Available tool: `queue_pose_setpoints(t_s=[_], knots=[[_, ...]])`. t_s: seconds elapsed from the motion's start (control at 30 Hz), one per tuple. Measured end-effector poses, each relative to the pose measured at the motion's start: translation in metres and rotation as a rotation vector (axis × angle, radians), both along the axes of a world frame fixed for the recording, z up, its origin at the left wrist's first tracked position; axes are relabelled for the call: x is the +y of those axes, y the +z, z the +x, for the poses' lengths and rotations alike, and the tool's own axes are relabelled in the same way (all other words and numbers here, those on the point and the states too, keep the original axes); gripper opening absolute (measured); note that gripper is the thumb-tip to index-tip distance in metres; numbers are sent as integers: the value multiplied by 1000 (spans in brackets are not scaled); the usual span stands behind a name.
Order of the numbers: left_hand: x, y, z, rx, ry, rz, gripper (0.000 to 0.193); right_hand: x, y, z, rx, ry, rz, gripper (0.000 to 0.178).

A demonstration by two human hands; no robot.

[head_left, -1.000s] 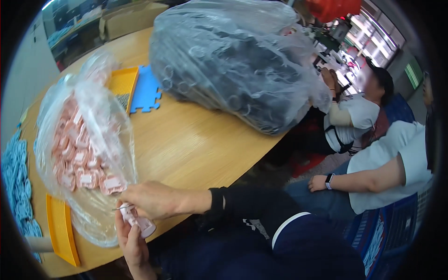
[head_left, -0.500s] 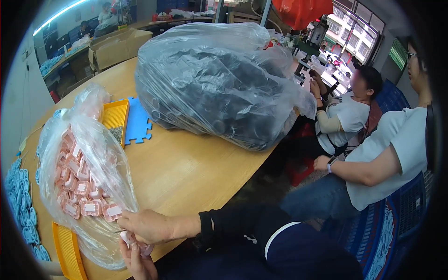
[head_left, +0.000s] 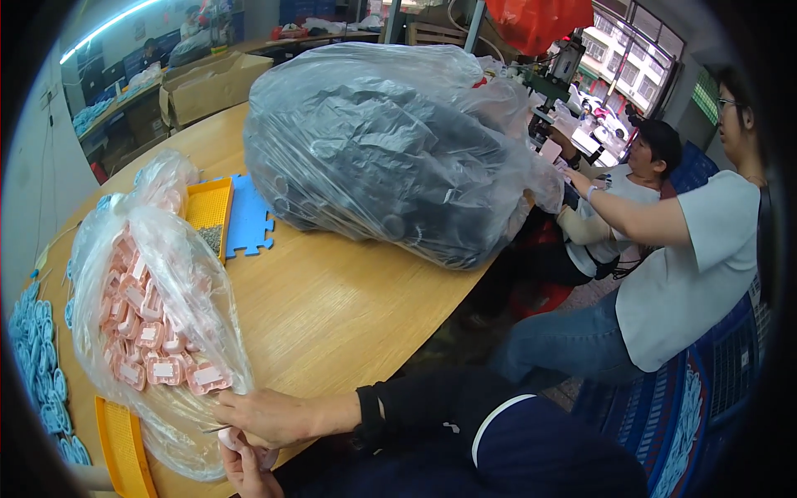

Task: The recorder is assembling small pink and white plastic components, possibly for toys or electronic devices.

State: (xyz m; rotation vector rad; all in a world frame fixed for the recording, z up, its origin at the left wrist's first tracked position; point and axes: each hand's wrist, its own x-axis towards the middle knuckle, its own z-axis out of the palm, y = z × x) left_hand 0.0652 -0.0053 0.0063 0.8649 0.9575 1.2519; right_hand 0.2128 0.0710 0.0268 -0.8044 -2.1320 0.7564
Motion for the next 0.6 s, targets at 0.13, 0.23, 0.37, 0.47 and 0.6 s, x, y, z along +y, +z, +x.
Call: queue_pose_setpoints(t_s=[0.13, 0.23, 0.37, 0.47, 0.6], knots=[[-7, -14, -21, 135, -129, -22, 41, -15, 0, 4, 52, 2, -39, 27], [-27, 5, -16, 230, -28, -43, 37, -28, -18, -7, 64, 50, -213, 26], [-64, -5, -62, 69, -164, -213, 38, -39, -20, 1, 159, 236, -310, 31], [-96, -4, -97, 183, -65, -319, 35, -25, -34, 6, 95, 232, -250, 35], [-134, -51, -139, 375, 63, -534, 35, -10, -11, 35, -30, 76, -222, 27]])
